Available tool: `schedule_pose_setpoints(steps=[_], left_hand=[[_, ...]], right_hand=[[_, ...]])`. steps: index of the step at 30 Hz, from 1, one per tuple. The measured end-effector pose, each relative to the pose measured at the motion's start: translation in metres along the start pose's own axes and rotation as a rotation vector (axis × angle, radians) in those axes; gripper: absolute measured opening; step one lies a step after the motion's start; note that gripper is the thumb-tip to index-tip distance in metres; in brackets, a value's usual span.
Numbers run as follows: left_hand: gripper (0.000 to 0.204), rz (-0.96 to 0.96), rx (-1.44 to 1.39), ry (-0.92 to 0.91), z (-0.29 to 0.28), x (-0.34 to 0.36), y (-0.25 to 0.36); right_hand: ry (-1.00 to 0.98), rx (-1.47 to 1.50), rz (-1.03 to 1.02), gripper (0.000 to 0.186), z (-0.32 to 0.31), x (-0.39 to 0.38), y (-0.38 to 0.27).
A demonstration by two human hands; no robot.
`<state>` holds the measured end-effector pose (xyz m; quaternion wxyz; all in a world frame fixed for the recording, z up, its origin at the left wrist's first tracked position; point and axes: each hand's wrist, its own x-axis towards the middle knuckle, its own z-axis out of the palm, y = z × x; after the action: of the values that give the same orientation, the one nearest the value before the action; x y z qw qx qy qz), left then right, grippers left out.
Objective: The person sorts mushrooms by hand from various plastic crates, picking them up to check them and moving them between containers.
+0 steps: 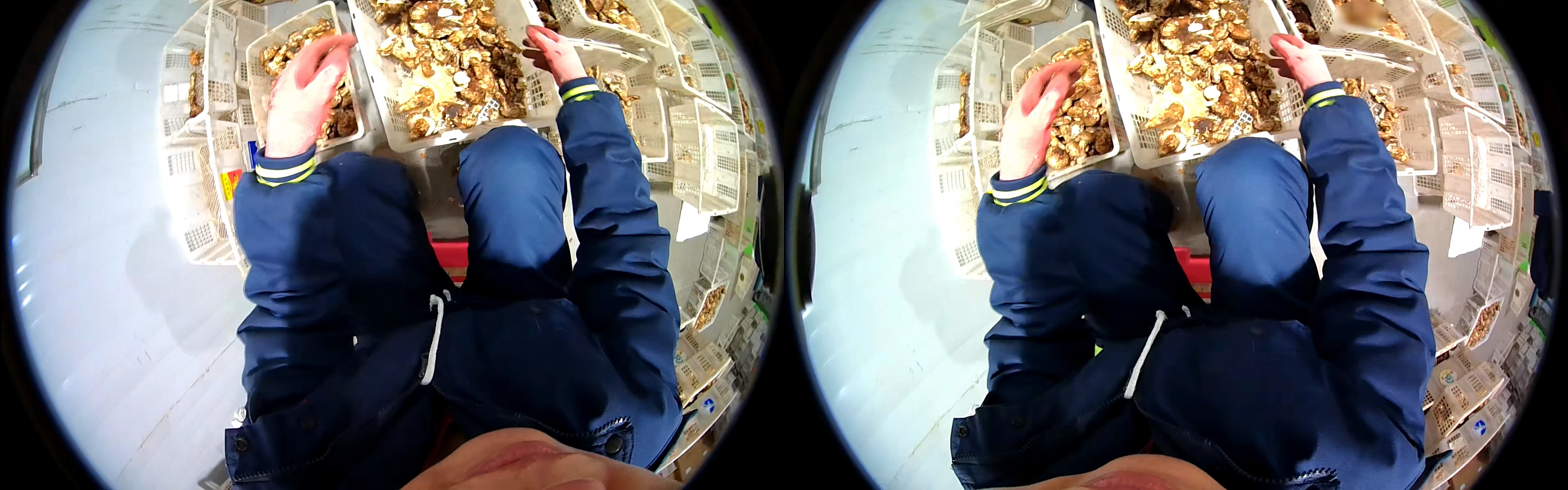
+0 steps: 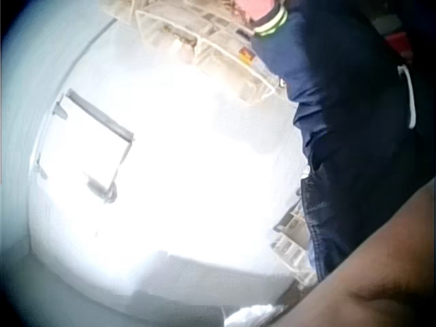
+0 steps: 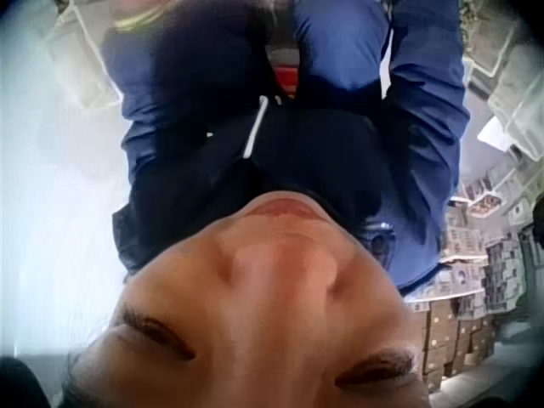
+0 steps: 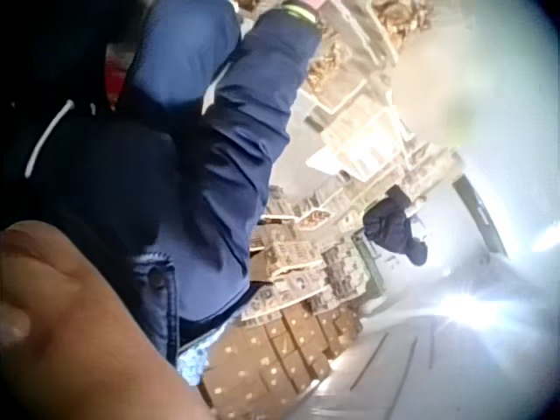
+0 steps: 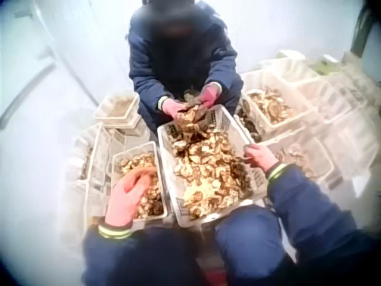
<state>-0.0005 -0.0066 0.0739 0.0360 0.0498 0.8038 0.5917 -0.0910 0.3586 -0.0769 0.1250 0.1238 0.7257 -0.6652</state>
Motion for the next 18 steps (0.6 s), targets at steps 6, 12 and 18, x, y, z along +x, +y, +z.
schedule_pose_setpoints(steps=[6,12,18], left_hand=[[0.030,-0.127,0.195,0.228,0.049,0.017,-0.049],[0.030,-0.031,0.062,0.205,0.039,0.028,-0.070],[0.029,-0.042,-0.143,0.240,0.034,0.025,-0.062]], right_hand=[[-0.686,-0.197,-0.191,0.038,0.088,0.010,0.010],[-0.741,-0.515,-0.101,0.035,0.127,0.014,0.024],[-0.689,-0.407,-0.044,0.026,0.122,0.028,0.036]])
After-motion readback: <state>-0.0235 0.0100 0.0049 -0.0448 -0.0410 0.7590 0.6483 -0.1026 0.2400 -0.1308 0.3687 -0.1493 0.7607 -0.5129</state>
